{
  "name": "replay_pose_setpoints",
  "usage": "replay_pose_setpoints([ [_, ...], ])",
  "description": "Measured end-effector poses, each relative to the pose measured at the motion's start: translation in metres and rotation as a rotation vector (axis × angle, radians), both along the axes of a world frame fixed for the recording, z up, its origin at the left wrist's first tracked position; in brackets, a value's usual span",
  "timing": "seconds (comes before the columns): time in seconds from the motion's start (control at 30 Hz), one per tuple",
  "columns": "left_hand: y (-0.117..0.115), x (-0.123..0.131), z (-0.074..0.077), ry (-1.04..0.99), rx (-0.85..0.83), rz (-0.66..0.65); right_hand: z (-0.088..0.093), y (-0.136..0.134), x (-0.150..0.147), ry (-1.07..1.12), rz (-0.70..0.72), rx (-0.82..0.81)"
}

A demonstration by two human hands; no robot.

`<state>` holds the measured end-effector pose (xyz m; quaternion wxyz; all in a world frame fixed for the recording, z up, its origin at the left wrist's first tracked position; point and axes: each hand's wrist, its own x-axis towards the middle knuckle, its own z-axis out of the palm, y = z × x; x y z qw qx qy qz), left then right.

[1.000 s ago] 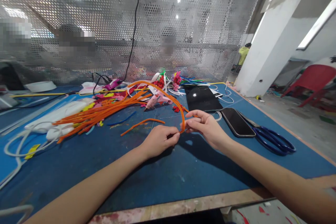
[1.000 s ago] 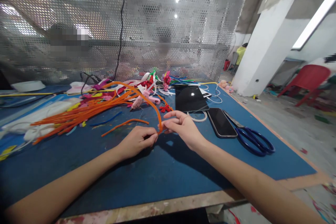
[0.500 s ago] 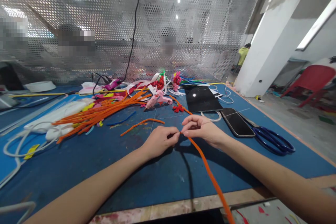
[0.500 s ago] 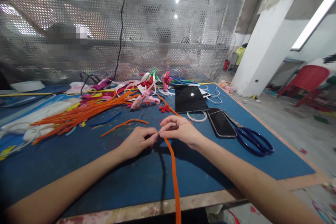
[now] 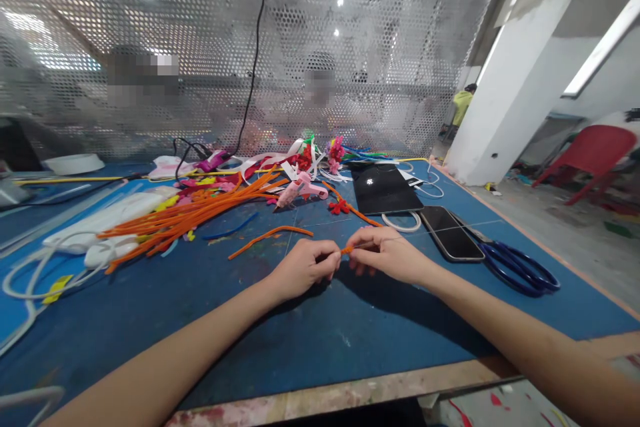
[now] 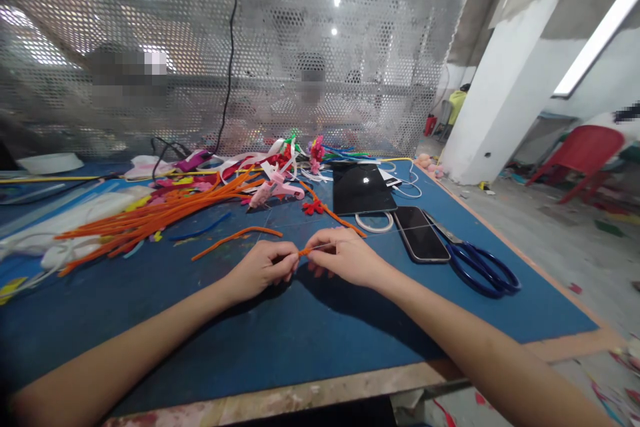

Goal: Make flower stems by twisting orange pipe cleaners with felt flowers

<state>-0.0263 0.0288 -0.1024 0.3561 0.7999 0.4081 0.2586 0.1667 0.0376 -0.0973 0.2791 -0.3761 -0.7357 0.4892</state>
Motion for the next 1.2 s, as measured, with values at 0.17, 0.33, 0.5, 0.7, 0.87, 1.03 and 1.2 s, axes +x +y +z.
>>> replay_pose_setpoints([
  [0.17, -0.001, 0.001, -0.001, 0.004, -0.003, 0.026, 0.0, 0.004, 0.0, 0.096, -0.101, 0.093],
  [0.33, -0.001, 0.001, 0.001, 0.081, 0.086, -0.022, -0.002, 0.006, -0.002, 0.24, -0.044, -0.068],
  [0.5, 0.0, 0.0, -0.001, 0.141, 0.134, -0.015, -0.007, 0.003, -0.006, 0.393, -0.021, -0.165],
  [0.7, -0.001, 0.001, -0.001, 0.213, 0.178, 0.028, -0.01, 0.005, -0.007, 0.329, -0.033, -0.007],
  [0.87, -0.009, 0.01, -0.002, 0.2, 0.2, 0.002, -0.015, -0.001, -0.009, 0.196, 0.029, 0.182],
  [1.03, -0.018, 0.016, -0.003, 0.249, 0.278, -0.025, -0.019, -0.007, -0.008, -0.053, 0.168, 0.456],
  [1.2, -0.016, 0.01, 0.003, 0.253, 0.474, 0.169, -0.014, -0.001, -0.004, 0.082, -0.073, 0.341],
])
